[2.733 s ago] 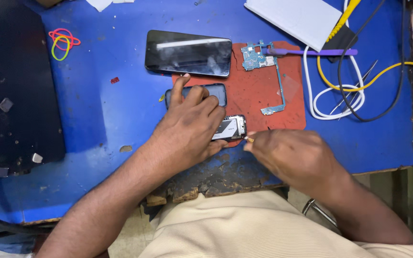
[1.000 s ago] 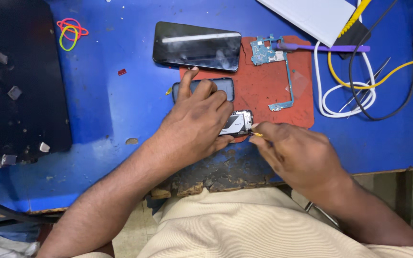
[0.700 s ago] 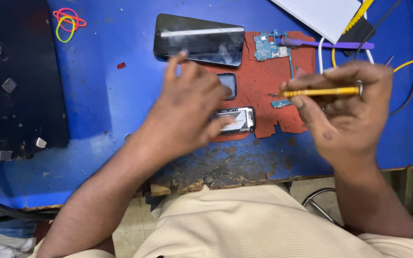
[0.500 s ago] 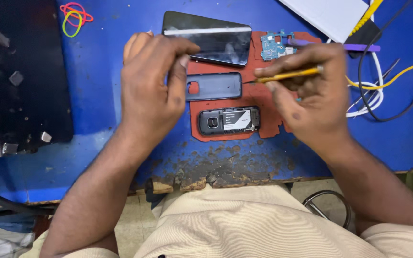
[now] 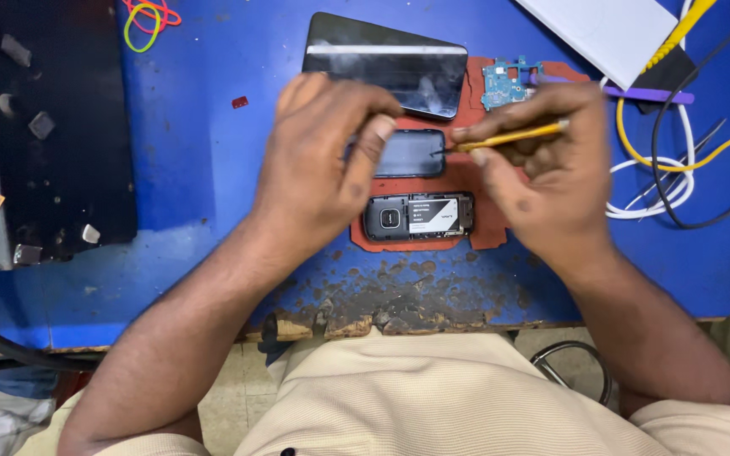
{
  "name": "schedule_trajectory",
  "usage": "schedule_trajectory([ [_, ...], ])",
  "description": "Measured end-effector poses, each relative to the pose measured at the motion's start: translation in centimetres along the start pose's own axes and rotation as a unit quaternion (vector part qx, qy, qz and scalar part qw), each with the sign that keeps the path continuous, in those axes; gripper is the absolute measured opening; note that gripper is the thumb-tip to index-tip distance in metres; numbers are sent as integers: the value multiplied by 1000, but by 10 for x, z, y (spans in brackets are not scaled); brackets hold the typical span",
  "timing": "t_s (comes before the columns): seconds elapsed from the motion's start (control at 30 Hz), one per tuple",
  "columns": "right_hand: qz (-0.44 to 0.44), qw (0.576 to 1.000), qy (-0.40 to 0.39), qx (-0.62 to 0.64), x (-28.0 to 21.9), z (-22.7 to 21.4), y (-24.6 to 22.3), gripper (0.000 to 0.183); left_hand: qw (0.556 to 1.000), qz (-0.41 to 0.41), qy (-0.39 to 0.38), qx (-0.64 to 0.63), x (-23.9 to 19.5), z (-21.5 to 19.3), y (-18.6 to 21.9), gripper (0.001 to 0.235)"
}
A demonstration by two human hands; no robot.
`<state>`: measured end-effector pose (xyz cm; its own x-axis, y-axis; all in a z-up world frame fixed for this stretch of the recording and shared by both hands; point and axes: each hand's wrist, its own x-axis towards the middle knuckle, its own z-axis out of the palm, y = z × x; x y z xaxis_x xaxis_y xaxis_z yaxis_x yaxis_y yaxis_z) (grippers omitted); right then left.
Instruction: The person disassembles a feature phone, removes the battery, and uses a screwdriver to adjust internal components. They reassemble the phone, test the keypad, and then begin disassembling a smartphone, removing the back cover and battery.
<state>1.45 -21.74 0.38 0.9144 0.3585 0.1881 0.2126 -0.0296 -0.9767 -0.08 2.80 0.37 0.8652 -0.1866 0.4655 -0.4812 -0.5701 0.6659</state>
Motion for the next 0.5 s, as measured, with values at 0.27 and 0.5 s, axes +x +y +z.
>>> schedule_trajectory([
  [0.27, 14, 991, 50, 122, -6, -11, -5, 44, 987, -1, -98, -128, 0, 17, 8, 26],
  [0.5, -6, 995, 32, 95, -12, -7, 0, 45, 992, 4, -89, -92, -3, 20, 5, 20],
])
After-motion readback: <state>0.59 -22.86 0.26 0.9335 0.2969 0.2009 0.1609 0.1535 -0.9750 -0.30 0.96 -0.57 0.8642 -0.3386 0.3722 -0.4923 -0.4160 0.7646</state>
